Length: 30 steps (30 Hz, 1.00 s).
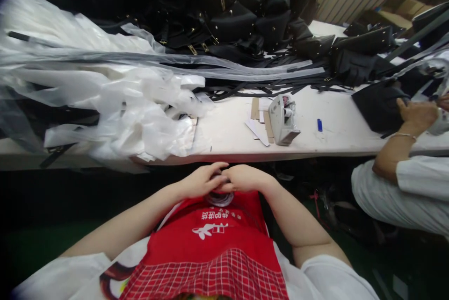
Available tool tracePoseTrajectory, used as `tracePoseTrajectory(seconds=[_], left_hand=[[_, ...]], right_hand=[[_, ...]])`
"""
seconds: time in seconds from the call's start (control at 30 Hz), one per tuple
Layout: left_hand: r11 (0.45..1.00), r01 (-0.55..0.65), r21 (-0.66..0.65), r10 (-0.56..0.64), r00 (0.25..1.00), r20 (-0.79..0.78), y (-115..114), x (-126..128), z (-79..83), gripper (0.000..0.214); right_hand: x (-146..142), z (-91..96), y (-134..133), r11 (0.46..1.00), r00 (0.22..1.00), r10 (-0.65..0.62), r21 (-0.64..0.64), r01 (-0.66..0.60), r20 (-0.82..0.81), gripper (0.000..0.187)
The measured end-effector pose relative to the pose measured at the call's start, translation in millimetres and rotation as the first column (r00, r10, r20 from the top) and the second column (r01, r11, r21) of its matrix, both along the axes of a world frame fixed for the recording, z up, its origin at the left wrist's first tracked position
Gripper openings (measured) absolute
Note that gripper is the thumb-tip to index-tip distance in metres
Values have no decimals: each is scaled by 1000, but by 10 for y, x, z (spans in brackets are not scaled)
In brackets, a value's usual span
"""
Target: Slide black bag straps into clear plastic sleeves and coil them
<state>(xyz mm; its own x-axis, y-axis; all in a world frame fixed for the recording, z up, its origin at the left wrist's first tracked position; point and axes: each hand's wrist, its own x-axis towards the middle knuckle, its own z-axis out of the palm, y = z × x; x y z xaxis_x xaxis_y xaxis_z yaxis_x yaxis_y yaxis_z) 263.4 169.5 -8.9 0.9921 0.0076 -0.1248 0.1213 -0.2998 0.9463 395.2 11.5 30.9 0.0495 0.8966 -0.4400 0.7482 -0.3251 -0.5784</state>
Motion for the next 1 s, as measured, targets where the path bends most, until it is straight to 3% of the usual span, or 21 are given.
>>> tracePoseTrajectory(seconds=[0.07, 0.13, 0.23, 0.33, 0.43, 0.53, 0.6, 0.63, 0.7, 0.73, 0.77, 0.83, 1.0], left_hand=[[999, -16, 40, 16, 1000, -10, -125, -50, -43, 41], [983, -186, 10, 186, 982, -31, -184, -91, -94, 41], [907, -389, -159, 374, 920, -115, -168, -137, -155, 41], [910, -313, -273, 304, 950, -78, -123, -176, -158, 37], [952, -172, -251, 162, 985, -62, -120, -224, -151, 31], [940, -216, -263, 166, 966, -200, -153, -282, -194, 34], [918, -265, -295, 177, 940, -292, -176, -310, -238, 38], [909, -279, -309, 177, 931, -319, -183, -317, -258, 40], [900, -293, -321, 186, 927, -326, -186, -316, -285, 43], [900, -296, -320, 193, 929, -317, -184, -311, -293, 44], [902, -295, -317, 196, 931, -307, -180, -305, -297, 45], [904, -296, -307, 204, 933, -297, -172, -294, -302, 46], [894, -305, -328, 203, 929, -310, -173, -288, -303, 52]], right_hand=[[-67, -21, 48, 1000, 1000, -14, 25, 14, -11, 26], [-103, -69, 74, 990, 993, -111, 80, 113, -35, 32], [-128, -166, 73, 950, 961, -266, 149, 275, -79, 40], [-199, -265, 71, 939, 925, -296, 106, 328, -240, 40], [-279, -316, 78, 964, 914, -237, 38, 263, -330, 39], [-159, -304, 61, 970, 933, -201, 70, 231, -298, 36], [101, -297, 33, 889, 914, -382, 215, 404, -138, 30], [271, -306, 18, 798, 846, -533, 320, 511, -21, 29], [626, -361, -8, 596, 601, -779, 510, 620, 178, 30], [782, -406, -18, 541, 503, -831, 555, 632, 237, 31], [911, -460, -25, 520, 450, -850, 570, 637, 273, 30], [1071, -574, -35, 530, 424, -847, 562, 634, 321, 24], [1129, -721, -74, 551, 395, -834, 564, 615, 385, 27]])
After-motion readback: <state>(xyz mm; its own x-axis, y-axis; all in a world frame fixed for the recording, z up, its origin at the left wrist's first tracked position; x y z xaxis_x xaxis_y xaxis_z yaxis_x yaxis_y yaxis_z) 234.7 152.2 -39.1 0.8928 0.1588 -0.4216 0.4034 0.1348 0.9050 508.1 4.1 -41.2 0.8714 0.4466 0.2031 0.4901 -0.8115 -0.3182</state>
